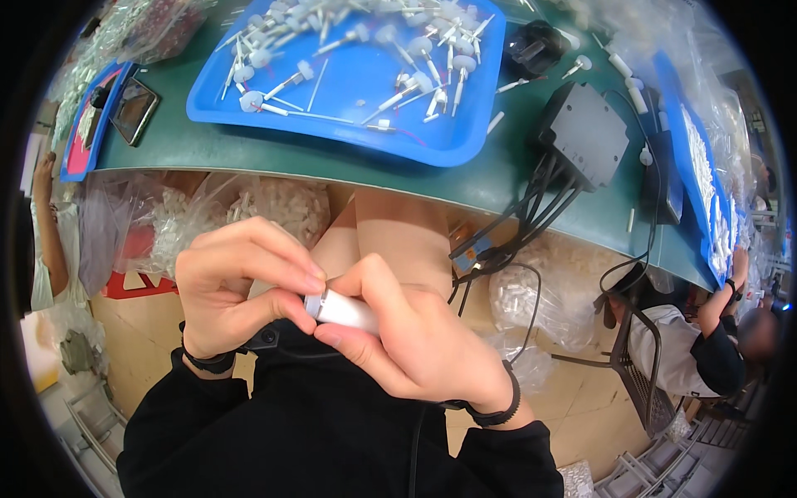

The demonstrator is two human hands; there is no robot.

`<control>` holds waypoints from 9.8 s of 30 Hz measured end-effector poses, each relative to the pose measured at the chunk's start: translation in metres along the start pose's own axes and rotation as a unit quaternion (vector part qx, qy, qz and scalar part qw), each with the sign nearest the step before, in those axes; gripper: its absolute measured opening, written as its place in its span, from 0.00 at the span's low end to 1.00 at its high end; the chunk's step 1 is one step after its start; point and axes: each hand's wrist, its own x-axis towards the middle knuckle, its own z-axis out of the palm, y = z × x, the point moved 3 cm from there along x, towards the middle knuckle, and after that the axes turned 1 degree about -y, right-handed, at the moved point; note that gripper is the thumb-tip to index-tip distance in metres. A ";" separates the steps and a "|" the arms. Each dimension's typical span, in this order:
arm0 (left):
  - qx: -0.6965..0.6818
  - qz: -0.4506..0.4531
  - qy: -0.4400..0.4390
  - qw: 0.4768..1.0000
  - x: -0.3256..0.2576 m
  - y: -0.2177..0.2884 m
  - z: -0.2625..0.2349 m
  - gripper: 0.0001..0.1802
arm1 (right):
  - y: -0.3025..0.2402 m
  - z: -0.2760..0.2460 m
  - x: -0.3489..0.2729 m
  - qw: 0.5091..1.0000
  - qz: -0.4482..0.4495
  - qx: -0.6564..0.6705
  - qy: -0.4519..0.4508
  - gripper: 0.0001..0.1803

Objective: The person repeatedly picks up small white cylindrical components and thin white rods from blue trays. They insert the rods into the cylinders and place the assembled units into a larger blue tray. The person handles the items one at a time in a repetitive assembly process.

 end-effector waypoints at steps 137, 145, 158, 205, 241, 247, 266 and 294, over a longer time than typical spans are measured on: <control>-0.200 -0.203 -0.006 0.958 -0.017 -0.038 0.017 0.13 | 0.043 0.049 0.031 0.784 0.221 0.574 0.080 0.29; -0.136 -0.120 0.056 0.982 -0.027 -0.053 0.006 0.15 | 0.044 0.058 0.040 0.838 0.228 0.486 0.097 0.30; -0.067 -0.027 0.197 0.978 -0.063 -0.031 -0.013 0.19 | 0.015 0.094 0.045 0.889 0.214 0.386 0.120 0.25; -0.116 -0.119 0.244 0.955 -0.103 -0.023 -0.039 0.16 | 0.031 -0.036 0.189 0.848 -0.040 -0.519 0.097 0.08; -0.436 -0.019 0.120 0.892 0.080 -0.061 -0.031 0.15 | -0.014 -0.229 0.058 0.919 0.070 -0.345 0.177 0.08; -0.432 -0.032 0.152 0.889 0.086 -0.057 -0.025 0.15 | 0.051 -0.331 0.125 0.824 0.171 -0.537 0.061 0.15; -0.357 -0.038 0.151 0.921 0.091 -0.057 -0.021 0.13 | 0.046 -0.370 0.106 0.878 0.216 -0.399 0.153 0.19; -0.234 0.126 0.185 0.946 0.059 0.015 -0.004 0.13 | -0.056 -0.083 0.043 0.968 -0.085 0.164 0.170 0.14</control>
